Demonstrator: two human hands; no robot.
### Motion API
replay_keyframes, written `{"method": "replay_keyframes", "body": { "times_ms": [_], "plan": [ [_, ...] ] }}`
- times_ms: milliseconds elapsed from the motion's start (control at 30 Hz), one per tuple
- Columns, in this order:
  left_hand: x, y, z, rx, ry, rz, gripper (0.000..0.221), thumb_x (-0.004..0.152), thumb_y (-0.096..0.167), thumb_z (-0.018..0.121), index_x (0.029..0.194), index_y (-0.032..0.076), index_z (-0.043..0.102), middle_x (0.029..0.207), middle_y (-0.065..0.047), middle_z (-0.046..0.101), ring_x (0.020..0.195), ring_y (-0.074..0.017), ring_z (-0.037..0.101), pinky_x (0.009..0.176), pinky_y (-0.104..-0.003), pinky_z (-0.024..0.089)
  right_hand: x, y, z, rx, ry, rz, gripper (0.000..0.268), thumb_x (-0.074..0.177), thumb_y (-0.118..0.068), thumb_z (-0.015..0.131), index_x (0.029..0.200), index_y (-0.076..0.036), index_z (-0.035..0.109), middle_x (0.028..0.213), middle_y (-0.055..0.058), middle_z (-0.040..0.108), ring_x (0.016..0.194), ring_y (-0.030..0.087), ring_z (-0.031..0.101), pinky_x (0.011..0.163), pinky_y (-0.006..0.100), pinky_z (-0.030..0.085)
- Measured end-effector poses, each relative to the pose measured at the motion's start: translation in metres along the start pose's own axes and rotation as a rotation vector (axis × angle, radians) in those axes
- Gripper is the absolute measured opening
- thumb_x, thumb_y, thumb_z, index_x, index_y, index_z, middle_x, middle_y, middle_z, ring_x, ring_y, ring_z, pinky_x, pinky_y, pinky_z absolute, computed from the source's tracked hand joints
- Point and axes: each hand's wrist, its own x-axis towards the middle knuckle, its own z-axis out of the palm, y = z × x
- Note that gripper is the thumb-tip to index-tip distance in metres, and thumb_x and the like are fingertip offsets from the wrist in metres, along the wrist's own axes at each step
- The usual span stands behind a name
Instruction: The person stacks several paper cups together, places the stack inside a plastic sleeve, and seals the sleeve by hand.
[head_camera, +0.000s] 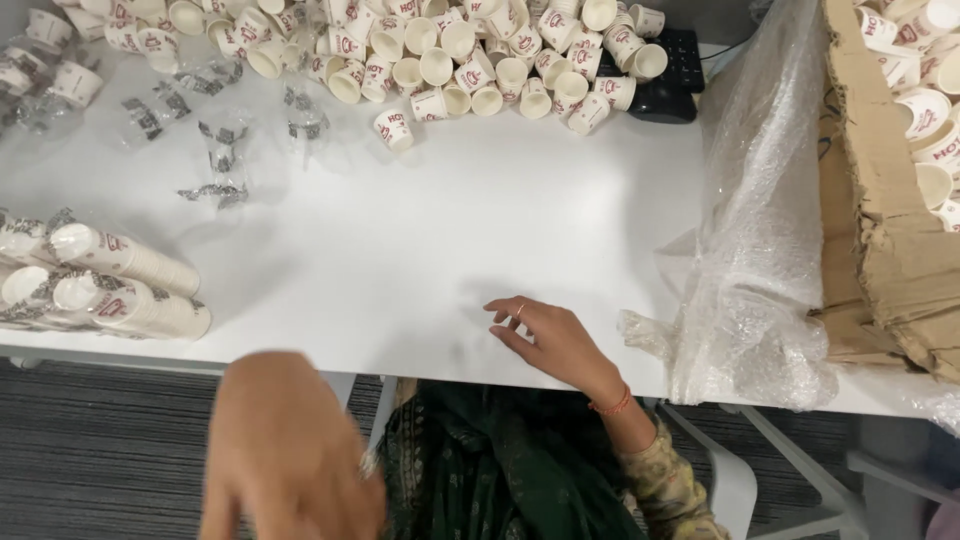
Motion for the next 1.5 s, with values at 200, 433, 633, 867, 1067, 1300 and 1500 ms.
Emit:
{"method": "replay_keyframes", "body": {
  "times_ms": [200,433,633,867,1067,1300,1500],
  "plan": [
    [-0.049,-0.074,-0.13,0.244,0.529,-0.323,0.084,0.096,0.06,0.068,0.158,0.009,0.041,0.139,-0.015,0.068,0.132,-0.0298,0.067,0.123,-0.049,0.049,0.062,0.044,-0.051,-0.16,0.163,0.095,0.031,0.093,-0.023,0.072,0.119,-0.006,0.071,0.111,0.01,0.073,0.083,0.02,0.072,0.07,0.033,0.057],
    [-0.109,-0.213,-0.193,0.132,1.385,-0.781,0.049,0.098,0.034,0.06,0.136,0.003,0.059,0.118,-0.009,0.074,0.106,-0.019,0.07,0.088,-0.034,0.056,0.175,0.232,-0.105,0.247,0.815,0.253,0.034,0.097,-0.005,0.06,0.131,-0.002,0.057,0.129,0.013,0.063,0.087,0.018,0.071,0.064,0.032,0.058],
    [-0.112,-0.216,-0.197,0.068,1.526,-0.599,0.039,0.1,0.028,0.056,0.13,0.004,0.063,0.113,-0.011,0.075,0.093,-0.018,0.074,0.077,-0.03,0.059,0.208,0.292,-0.126,0.407,0.818,0.347,0.03,0.098,-0.003,0.058,0.128,-0.001,0.057,0.127,0.012,0.063,0.083,0.015,0.073,0.057,0.027,0.058],
    [-0.115,-0.22,-0.2,0.045,1.545,-0.624,0.034,0.1,0.026,0.056,0.126,0.004,0.065,0.108,-0.011,0.076,0.088,-0.0178,0.074,0.071,-0.03,0.059,0.194,0.285,-0.098,0.435,0.883,0.43,0.021,0.095,-0.002,0.074,0.115,0.001,0.075,0.102,0.009,0.077,0.077,0.012,0.071,0.057,0.024,0.055],
    [-0.12,-0.231,-0.196,0.145,1.542,-0.584,0.03,0.1,0.019,0.059,0.125,0.004,0.066,0.106,-0.009,0.076,0.087,-0.0144,0.073,0.072,-0.028,0.06,0.154,0.242,-0.1,0.509,1.049,0.345,0.034,0.084,0.004,0.078,0.113,-0.001,0.06,0.098,0.006,0.072,0.073,0.008,0.065,0.051,0.022,0.048],
    [-0.1,-0.228,-0.195,0.542,1.558,-0.648,0.028,0.095,0.006,0.071,0.123,0.002,0.069,0.103,-0.006,0.074,0.09,-0.0126,0.07,0.07,-0.027,0.057,0.128,0.18,-0.092,0.804,0.885,0.123,0.045,0.089,0.005,0.072,0.131,-0.005,0.057,0.104,0.004,0.071,0.087,0.006,0.064,0.063,0.021,0.051],
    [-0.12,-0.237,-0.197,0.467,1.57,-0.386,0.054,0.09,0.006,0.073,0.14,0.006,0.051,0.123,-0.001,0.066,0.107,-0.0105,0.068,0.085,-0.025,0.058,0.132,0.149,-0.049,0.722,0.372,0.024,0.043,0.092,0.005,0.074,0.134,-0.002,0.066,0.101,-0.001,0.065,0.084,0.004,0.057,0.068,0.022,0.051]
  ]
}}
